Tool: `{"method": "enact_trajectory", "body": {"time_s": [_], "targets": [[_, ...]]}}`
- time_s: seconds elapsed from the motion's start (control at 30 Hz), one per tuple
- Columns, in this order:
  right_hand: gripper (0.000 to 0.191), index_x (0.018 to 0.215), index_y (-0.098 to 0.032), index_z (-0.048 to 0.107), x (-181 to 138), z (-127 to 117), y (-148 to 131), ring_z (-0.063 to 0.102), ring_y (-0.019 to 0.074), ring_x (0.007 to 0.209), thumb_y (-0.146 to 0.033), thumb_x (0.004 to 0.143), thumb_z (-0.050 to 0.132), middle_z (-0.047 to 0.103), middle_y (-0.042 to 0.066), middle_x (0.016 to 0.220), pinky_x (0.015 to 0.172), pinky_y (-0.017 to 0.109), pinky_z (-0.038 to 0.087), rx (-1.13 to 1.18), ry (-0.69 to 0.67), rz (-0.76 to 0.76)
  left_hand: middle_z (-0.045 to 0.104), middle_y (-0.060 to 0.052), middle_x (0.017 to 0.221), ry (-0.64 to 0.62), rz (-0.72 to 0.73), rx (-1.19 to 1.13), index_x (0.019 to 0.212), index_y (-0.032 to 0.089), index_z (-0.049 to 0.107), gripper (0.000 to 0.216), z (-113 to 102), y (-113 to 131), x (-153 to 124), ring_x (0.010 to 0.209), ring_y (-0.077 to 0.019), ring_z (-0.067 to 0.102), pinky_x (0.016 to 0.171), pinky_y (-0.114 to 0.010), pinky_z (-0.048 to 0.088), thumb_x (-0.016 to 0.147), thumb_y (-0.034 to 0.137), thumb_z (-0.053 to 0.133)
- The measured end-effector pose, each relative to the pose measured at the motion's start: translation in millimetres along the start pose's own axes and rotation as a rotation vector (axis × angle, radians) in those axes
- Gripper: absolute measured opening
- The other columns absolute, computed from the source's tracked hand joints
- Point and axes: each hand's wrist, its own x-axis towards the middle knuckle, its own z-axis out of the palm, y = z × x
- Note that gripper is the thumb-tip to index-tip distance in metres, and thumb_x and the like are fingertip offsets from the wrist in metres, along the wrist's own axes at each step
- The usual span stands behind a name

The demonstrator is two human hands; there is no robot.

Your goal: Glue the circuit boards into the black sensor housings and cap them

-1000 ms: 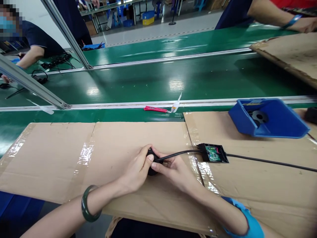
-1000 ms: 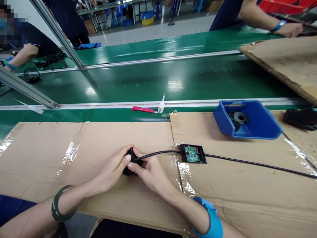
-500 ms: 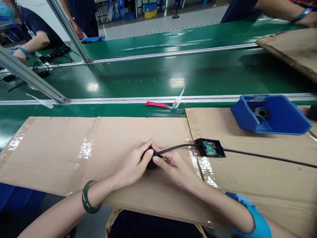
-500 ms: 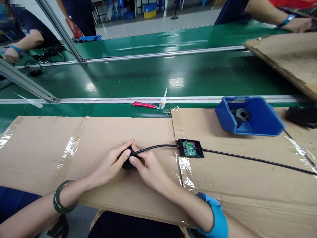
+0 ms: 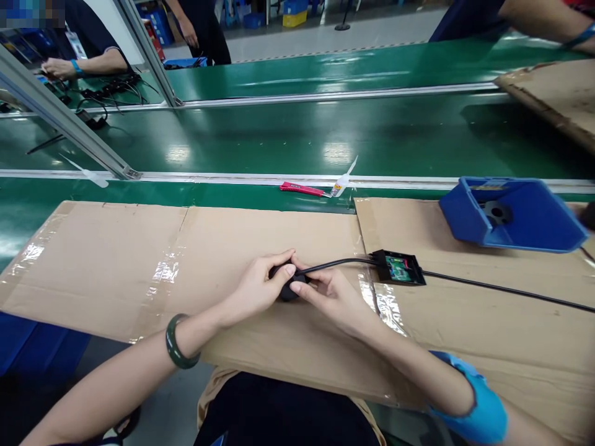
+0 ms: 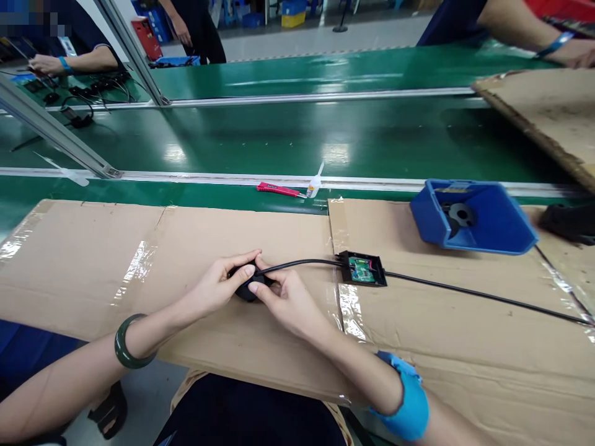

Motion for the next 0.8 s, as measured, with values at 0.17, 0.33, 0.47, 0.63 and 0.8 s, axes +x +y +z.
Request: {"method": "enact_trajectory", "body": {"time_s": [0.17,0.33,0.47,0.63,0.8], "targets": [[0.032,0.087,-0.022,0.078,2.8,-0.2,-0.8,0.064,0.0318,0.113,-0.046,0.064,0.081,0.076,0.004,0.104,0.107,0.049,0.043,0.087,0.017,0.012,0.064,-0.011,0.128,-0.016,0.019,0.001,0.118,0.011,0.067,0.037,0.8,1.0,2.2,0.125,-0.0293,0.056,0.112,-0.046,0.038,0.088,0.027,0.052],[0.025,0.082,-0.022,0.078,2.8,-0.3,1.3,0.063,0.0317,0.113,-0.043,0.070,0.077,0.077,0.004,0.099,0.110,0.051,0.038,0.056,0.022,-0.003,0.064,-0.010,0.129,-0.058,0.005,-0.089,0.113,0.015,0.071,0.035,-2.4,0.2,2.9,0.130,-0.0287,0.051,0.115,-0.045,0.033,0.087,0.033,0.056],[0.029,0.084,-0.022,0.079,4.5,-4.9,-0.3,0.062,0.0322,0.113,-0.047,0.070,0.076,0.076,0.004,0.101,0.110,0.050,0.038,0.040,-0.026,0.015,0.070,-0.008,0.119,-0.173,-0.064,-0.258,0.102,0.017,0.075,0.032,-12.4,0.1,11.1,0.135,-0.0277,0.045,0.117,-0.041,0.026,0.082,0.040,0.065],[0.038,0.087,-0.021,0.079,6.4,-8.5,-4.5,0.061,0.0327,0.113,-0.053,0.067,0.077,0.076,0.005,0.103,0.109,0.049,0.039,0.011,-0.052,0.079,0.074,-0.008,0.108,-0.269,-0.184,-0.357,0.092,0.017,0.078,0.027,-21.7,-0.1,22.9,0.129,-0.0292,0.050,0.115,-0.042,0.026,0.077,0.039,0.070],[0.042,0.090,-0.020,0.078,6.6,-9.5,-5.7,0.064,0.0316,0.107,-0.057,0.070,0.075,0.076,0.006,0.100,0.104,0.049,0.044,-0.006,-0.076,0.115,0.072,-0.010,0.111,-0.328,-0.204,-0.363,0.100,0.016,0.076,0.033,-23.2,-0.7,23.2,0.118,-0.0291,0.057,0.106,-0.043,0.037,0.085,0.042,0.062]]}}
